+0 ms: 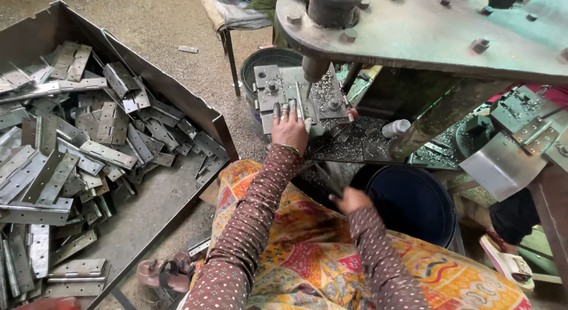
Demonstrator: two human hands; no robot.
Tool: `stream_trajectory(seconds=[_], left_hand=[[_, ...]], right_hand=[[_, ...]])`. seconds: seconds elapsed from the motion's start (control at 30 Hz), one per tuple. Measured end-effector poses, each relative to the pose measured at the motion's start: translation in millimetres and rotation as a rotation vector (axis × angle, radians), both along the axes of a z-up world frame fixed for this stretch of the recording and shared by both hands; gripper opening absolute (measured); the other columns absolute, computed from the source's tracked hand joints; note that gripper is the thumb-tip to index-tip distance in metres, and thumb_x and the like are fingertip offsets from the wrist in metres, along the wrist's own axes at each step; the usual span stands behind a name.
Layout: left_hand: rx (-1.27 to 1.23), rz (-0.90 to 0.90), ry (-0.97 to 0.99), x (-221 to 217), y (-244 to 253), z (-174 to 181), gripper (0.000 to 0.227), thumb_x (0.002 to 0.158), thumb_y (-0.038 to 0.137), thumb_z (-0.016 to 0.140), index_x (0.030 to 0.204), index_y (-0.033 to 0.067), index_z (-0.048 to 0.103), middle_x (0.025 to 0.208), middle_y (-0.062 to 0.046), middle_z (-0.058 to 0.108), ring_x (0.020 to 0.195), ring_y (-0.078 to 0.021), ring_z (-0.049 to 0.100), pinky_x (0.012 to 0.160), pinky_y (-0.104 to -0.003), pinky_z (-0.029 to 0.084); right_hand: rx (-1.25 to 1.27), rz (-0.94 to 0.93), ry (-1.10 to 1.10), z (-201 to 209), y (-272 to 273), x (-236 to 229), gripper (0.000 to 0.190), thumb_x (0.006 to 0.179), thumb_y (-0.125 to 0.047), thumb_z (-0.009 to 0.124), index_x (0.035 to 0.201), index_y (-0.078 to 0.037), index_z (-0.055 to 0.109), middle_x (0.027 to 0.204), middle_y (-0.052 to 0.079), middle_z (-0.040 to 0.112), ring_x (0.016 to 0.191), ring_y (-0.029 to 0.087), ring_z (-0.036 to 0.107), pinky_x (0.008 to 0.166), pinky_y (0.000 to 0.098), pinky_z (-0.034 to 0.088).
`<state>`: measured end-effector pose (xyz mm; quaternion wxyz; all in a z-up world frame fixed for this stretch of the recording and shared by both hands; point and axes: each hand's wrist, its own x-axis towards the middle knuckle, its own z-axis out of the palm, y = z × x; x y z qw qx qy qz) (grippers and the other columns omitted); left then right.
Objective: The person repeatedly picks up metal hinge pieces from a bin, places them under a drill press, and operates the machine to drill holes. After each cycle, the person removes the processed piece and returns it to the bin. The task is performed continuously throughout the clip.
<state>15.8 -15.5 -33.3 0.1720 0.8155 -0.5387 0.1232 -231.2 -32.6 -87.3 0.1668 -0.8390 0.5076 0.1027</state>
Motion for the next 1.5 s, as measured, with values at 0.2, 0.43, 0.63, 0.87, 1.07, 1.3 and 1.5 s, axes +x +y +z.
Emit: stream_trajectory(seconds=[0.2,0.43,0.63,0.87,1.07,1.3,1.5], left_hand=[[0.016,0.003,-0.039,-2,3,-3,0.031,0.091,0.023,0.056,0.11,0.002,0.07,0.134,-0.02,0.06,0.127,-0.0358,0.056,0.111,-0.054,0.033],[0.192,0.035,-0.106,9,-19,6,0.028,0.092,0.021,0.053,0.113,0.0093,0.068,0.141,-0.017,0.051,0.13,-0.0317,0.051,0.115,-0.052,0.03],[0.299,0.025,0.214,23,-33,21,0.029,0.101,0.021,0.05,0.119,0.005,0.066,0.149,-0.014,0.048,0.133,-0.0285,0.049,0.112,-0.05,0.036],[0.216,-0.019,0.14,10,-9,3,0.03,0.099,0.019,0.051,0.12,0.0055,0.067,0.152,-0.015,0.046,0.136,-0.0299,0.048,0.118,-0.052,0.029],[-0.036,-0.034,-0.081,11,-3,18,0.035,0.091,0.019,0.053,0.12,0.0054,0.068,0.146,-0.015,0.046,0.134,-0.0329,0.048,0.115,-0.058,0.02],[0.311,0.028,0.235,32,-23,34,0.029,0.102,0.019,0.048,0.119,0.0107,0.071,0.157,-0.008,0.044,0.137,-0.0269,0.049,0.123,-0.058,0.018],[0.236,0.022,0.17,37,-34,34,0.031,0.097,0.025,0.05,0.116,0.0113,0.07,0.149,-0.011,0.045,0.137,-0.0289,0.042,0.119,-0.06,0.012]], right_hand=[[-0.025,-0.041,-0.031,-51,7,-13,0.049,0.089,-0.053,0.067,0.109,-0.008,0.071,0.094,0.019,0.073,0.09,0.037,0.07,0.081,0.0483,0.055],[0.157,-0.017,0.16,49,-15,25,0.048,0.09,-0.049,0.066,0.116,-0.008,0.067,0.094,0.014,0.075,0.085,0.029,0.075,0.079,0.043,0.059],[0.094,0.017,0.127,53,-11,26,0.043,0.089,-0.045,0.068,0.111,-0.008,0.067,0.092,0.013,0.075,0.08,0.028,0.075,0.073,0.0419,0.06],[-0.171,-0.064,-0.069,-42,18,-13,0.045,0.089,-0.052,0.064,0.1,-0.009,0.07,0.093,0.019,0.072,0.089,0.039,0.07,0.08,0.0501,0.056],[0.005,0.011,0.066,15,-6,5,0.045,0.084,-0.049,0.07,0.102,-0.007,0.07,0.093,0.02,0.073,0.088,0.037,0.071,0.08,0.0481,0.055],[-0.002,0.028,0.141,39,-23,20,0.049,0.085,-0.054,0.067,0.104,-0.009,0.071,0.091,0.016,0.073,0.082,0.033,0.072,0.075,0.0458,0.059],[-0.188,-0.007,-0.137,-44,0,-13,0.046,0.085,-0.052,0.066,0.106,-0.012,0.069,0.086,0.021,0.072,0.082,0.041,0.069,0.074,0.051,0.056]])
